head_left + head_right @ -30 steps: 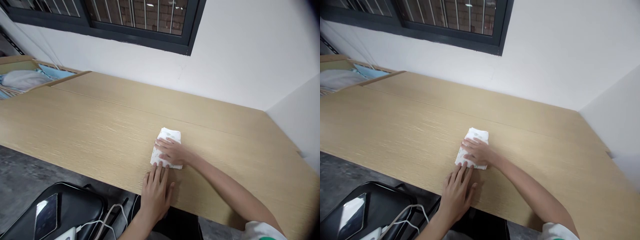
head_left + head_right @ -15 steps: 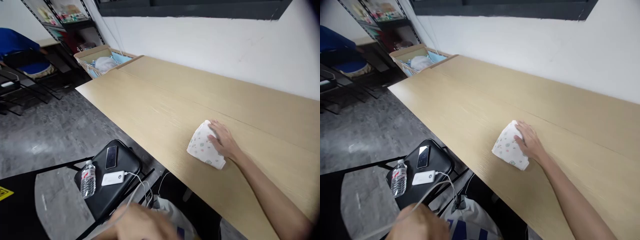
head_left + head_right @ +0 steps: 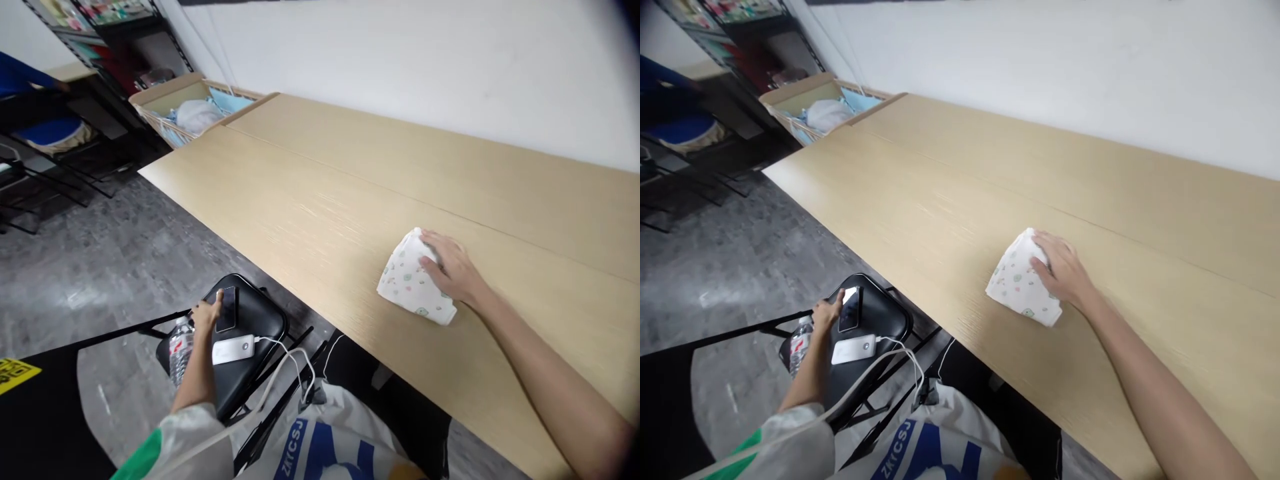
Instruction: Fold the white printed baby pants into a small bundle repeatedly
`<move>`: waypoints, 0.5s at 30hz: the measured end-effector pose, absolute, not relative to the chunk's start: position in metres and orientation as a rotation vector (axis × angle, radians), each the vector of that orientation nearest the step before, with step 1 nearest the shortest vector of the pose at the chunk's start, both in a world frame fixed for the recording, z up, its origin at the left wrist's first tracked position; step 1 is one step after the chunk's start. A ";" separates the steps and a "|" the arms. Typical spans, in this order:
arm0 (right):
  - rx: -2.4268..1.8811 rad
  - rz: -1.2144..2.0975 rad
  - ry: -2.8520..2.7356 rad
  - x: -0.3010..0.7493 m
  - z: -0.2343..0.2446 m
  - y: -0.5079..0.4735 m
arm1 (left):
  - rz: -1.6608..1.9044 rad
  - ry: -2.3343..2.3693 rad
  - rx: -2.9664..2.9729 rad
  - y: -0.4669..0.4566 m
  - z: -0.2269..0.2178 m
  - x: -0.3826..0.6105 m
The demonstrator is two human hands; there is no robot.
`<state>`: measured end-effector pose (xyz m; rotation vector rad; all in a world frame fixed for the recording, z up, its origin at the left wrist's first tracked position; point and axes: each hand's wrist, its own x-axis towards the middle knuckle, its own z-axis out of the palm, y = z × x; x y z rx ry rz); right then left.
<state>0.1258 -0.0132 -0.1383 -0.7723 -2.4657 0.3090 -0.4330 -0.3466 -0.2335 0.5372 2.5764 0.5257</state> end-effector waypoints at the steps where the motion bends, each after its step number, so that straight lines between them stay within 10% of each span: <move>1: -0.776 0.315 -2.467 0.126 -0.138 -0.013 | 0.424 2.632 0.467 -0.336 -0.248 -0.432; 15: -0.870 0.333 -2.476 0.121 -0.125 -0.018 | 0.087 2.788 0.313 -0.334 -0.312 -0.459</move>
